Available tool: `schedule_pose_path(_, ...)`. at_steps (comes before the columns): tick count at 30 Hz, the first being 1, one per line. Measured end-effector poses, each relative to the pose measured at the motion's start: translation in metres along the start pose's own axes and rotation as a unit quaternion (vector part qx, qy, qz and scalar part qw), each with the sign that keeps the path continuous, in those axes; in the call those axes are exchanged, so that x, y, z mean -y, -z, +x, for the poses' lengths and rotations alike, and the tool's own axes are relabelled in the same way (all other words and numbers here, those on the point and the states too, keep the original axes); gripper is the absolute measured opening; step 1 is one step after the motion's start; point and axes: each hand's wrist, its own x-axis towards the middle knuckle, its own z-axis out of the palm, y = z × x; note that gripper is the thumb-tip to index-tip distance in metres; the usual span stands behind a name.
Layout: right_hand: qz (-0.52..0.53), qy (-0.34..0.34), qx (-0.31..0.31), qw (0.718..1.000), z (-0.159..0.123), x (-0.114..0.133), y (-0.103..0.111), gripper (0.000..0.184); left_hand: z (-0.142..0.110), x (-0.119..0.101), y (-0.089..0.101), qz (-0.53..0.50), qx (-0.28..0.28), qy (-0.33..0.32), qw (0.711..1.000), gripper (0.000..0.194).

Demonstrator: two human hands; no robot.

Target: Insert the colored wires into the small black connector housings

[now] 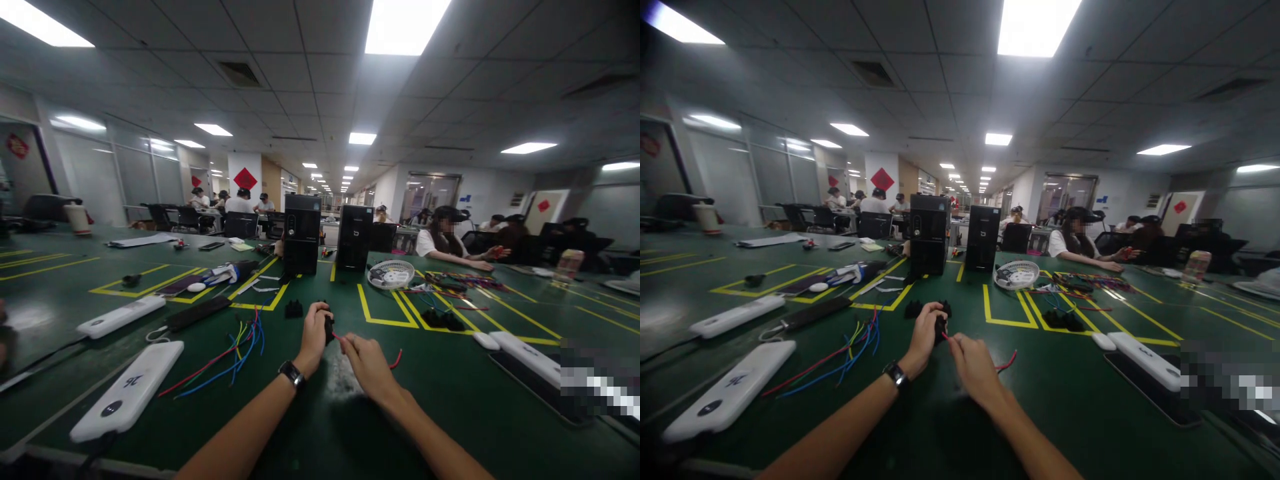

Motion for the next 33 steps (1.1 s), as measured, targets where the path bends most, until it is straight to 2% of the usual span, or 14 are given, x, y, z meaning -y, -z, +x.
schedule_pose_path(5,-0.012,-0.005,0.032,0.999,-0.002,0.002,-0.012,0.034,0.0,0.003,-0.004,-0.049,-0.015,0.033,0.998,0.024)
schedule_pose_path(8,-0.029,0.003,0.032,0.999,-0.001,0.002,-0.014,0.031,0.0,0.0,0.001,-0.004,-0.015,-0.005,1.0,0.022)
schedule_pose_path(13,-0.053,0.017,-0.011,0.998,0.002,-0.001,-0.001,0.038,0.003,-0.005,0.005,0.058,0.001,-0.058,0.997,0.019)
schedule_pose_path(20,-0.058,0.029,0.037,0.997,-0.005,0.002,-0.013,0.031,-0.002,0.002,-0.004,-0.033,-0.003,0.018,0.999,0.023)
schedule_pose_path(27,-0.088,0.02,-0.004,0.996,-0.002,0.0,-0.001,0.038,0.003,0.004,0.002,-0.013,0.008,-0.005,1.0,0.02)
schedule_pose_path(33,-0.123,0.024,0.026,0.992,-0.008,0.0,-0.02,0.029,0.0,0.011,-0.008,-0.114,-0.001,0.069,0.991,0.023)
